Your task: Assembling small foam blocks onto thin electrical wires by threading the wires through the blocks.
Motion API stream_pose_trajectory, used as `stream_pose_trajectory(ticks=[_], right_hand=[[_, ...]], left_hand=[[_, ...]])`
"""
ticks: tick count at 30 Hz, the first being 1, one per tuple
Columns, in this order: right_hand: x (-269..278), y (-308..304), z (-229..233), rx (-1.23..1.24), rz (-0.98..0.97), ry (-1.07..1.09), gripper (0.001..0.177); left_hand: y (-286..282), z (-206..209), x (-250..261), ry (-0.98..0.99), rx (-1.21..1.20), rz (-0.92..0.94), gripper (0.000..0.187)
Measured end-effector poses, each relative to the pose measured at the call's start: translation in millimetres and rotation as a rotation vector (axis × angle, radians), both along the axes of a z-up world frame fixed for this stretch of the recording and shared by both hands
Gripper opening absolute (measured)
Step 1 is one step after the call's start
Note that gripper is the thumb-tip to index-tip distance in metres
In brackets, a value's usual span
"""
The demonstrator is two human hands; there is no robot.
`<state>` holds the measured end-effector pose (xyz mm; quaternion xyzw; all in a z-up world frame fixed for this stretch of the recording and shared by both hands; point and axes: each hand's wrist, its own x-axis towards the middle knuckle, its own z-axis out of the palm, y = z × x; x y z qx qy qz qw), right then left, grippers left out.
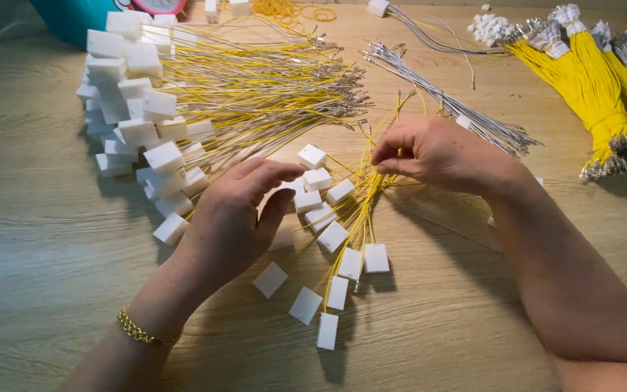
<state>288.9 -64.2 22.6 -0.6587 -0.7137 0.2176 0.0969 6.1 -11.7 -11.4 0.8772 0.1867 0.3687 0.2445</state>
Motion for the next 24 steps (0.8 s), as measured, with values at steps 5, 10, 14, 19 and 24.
stream_pose_trajectory(ticks=[5, 10, 14, 19, 24], right_hand=[[0.6, -16.5, 4.8, 0.116, -0.084, -0.021, 0.009], [-24.4, -6.6, -16.1, 0.15, -0.062, -0.008, 0.01], [-23.8, -3.7, -33.1, 0.313, 0.105, -0.265, 0.01], [-17.7, -0.2, -45.4, 0.362, 0.107, -0.376, 0.011], [-20.5, 2.1, -22.2, 0.29, -0.084, -0.053, 0.016]], left_hand=[[-6.5, -17.0, 4.6, 0.042, 0.044, -0.012, 0.018], [-7.2, -20.7, 4.2, 0.07, -0.045, 0.03, 0.026], [-9.3, -21.1, 2.3, 0.063, -0.081, 0.018, 0.026], [-7.4, -24.3, 3.3, 0.045, -0.063, -0.005, 0.026], [-6.5, -24.2, -0.9, 0.036, -0.046, 0.047, 0.032]])
